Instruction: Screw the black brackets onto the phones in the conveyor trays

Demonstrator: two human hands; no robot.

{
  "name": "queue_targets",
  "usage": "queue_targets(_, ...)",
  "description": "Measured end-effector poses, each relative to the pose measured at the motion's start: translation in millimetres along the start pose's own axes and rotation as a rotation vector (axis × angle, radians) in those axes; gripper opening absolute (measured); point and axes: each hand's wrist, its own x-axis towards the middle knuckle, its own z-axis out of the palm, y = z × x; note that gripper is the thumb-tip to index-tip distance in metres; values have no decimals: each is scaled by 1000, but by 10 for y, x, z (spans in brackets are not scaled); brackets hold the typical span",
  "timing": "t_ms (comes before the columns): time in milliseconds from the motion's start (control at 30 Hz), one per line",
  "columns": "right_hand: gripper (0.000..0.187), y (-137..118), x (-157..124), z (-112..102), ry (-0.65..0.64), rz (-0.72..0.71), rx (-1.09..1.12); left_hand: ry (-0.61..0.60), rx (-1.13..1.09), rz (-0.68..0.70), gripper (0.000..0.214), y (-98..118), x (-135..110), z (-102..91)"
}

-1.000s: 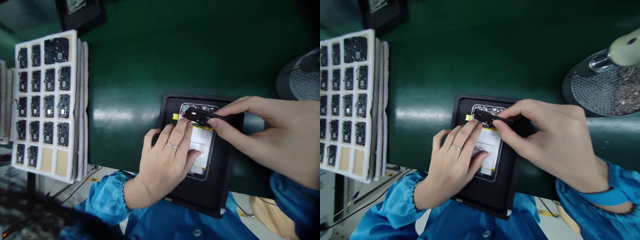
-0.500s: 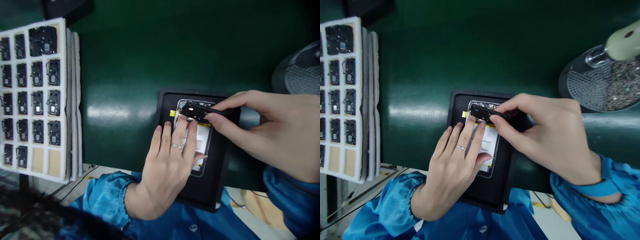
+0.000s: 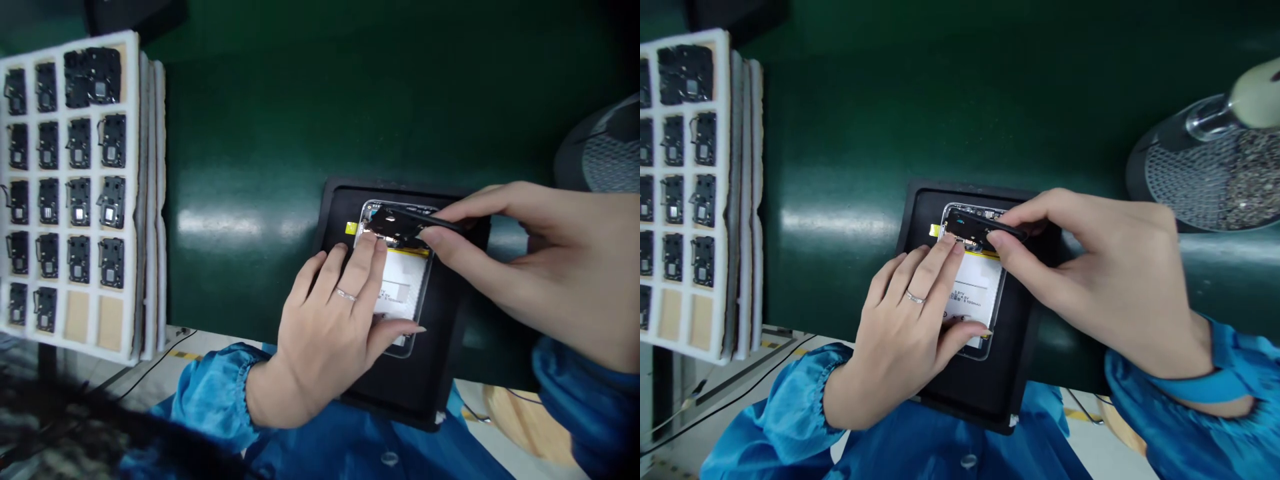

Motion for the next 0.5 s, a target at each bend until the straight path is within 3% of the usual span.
queue_targets(500, 26, 51, -37, 38, -13, 51, 106, -18, 78, -3, 78, 103, 32, -46)
